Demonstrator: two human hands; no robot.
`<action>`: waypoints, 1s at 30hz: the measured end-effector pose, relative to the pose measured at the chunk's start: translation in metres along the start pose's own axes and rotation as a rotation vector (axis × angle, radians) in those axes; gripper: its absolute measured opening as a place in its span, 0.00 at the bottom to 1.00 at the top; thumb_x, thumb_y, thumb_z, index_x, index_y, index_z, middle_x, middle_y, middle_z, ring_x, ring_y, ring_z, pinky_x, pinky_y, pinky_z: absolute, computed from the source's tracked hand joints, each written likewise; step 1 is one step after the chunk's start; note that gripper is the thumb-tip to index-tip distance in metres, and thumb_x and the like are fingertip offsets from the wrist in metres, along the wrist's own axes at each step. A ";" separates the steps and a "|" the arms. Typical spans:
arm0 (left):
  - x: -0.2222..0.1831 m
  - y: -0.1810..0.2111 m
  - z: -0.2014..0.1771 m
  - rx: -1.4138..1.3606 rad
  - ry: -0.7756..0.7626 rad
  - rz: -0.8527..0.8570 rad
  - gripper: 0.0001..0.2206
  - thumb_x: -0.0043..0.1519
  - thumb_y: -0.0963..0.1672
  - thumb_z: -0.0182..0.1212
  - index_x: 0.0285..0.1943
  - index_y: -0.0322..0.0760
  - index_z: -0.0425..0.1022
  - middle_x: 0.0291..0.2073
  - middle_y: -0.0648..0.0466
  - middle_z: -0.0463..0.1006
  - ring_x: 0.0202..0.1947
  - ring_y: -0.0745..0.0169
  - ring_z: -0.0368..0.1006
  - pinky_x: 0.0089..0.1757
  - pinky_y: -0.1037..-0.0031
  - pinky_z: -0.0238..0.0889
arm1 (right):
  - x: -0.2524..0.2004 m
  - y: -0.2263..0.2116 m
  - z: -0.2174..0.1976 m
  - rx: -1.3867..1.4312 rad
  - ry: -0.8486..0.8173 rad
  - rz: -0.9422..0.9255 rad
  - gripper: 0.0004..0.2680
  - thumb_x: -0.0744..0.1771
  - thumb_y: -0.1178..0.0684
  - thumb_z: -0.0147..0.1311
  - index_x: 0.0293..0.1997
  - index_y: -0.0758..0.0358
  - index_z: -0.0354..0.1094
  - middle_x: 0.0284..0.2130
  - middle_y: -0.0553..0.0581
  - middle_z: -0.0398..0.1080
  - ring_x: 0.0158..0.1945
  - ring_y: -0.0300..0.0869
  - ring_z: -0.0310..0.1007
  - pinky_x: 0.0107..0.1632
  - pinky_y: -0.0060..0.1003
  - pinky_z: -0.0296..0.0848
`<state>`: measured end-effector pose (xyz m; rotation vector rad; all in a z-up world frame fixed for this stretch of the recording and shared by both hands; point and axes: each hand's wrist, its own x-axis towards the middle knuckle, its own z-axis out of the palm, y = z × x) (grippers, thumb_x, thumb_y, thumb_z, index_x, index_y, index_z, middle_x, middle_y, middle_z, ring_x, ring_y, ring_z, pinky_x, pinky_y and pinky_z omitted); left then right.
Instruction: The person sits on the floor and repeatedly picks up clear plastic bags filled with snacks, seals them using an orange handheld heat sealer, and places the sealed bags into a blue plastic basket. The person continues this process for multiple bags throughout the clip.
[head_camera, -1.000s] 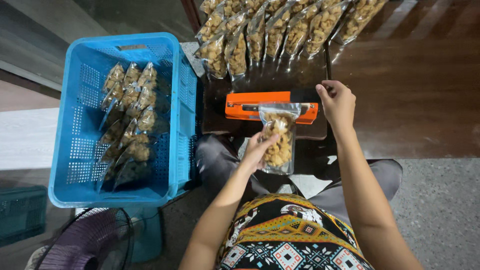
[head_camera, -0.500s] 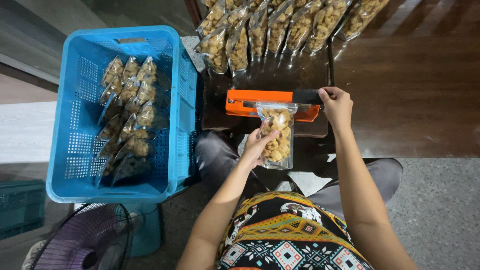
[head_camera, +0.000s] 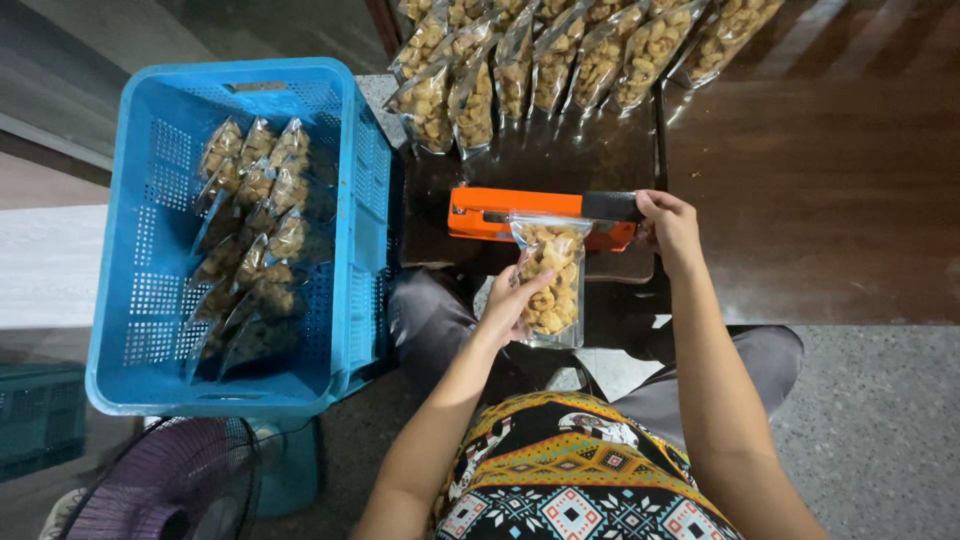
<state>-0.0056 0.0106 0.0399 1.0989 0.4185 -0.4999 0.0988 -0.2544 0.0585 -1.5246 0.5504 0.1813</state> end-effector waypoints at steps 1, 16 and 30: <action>0.001 0.000 0.001 0.020 0.012 -0.020 0.30 0.54 0.49 0.73 0.60 0.30 0.67 0.44 0.44 0.81 0.40 0.57 0.83 0.38 0.65 0.79 | 0.000 -0.001 0.000 0.019 -0.009 0.007 0.10 0.68 0.48 0.58 0.50 0.62 0.75 0.18 0.47 0.63 0.19 0.32 0.63 0.24 0.28 0.65; 0.004 -0.007 -0.001 -0.040 -0.017 0.044 0.29 0.55 0.48 0.73 0.60 0.28 0.68 0.45 0.44 0.81 0.41 0.59 0.81 0.41 0.67 0.77 | 0.005 0.010 -0.005 0.175 -0.096 0.003 0.09 0.69 0.48 0.59 0.48 0.62 0.75 0.20 0.45 0.64 0.20 0.33 0.61 0.26 0.31 0.65; 0.010 -0.012 -0.004 0.009 -0.016 0.049 0.32 0.54 0.50 0.74 0.61 0.27 0.66 0.47 0.42 0.80 0.44 0.56 0.81 0.44 0.65 0.77 | -0.005 0.000 -0.003 0.206 -0.134 0.032 0.09 0.68 0.47 0.59 0.48 0.59 0.75 0.20 0.45 0.64 0.22 0.32 0.63 0.28 0.30 0.67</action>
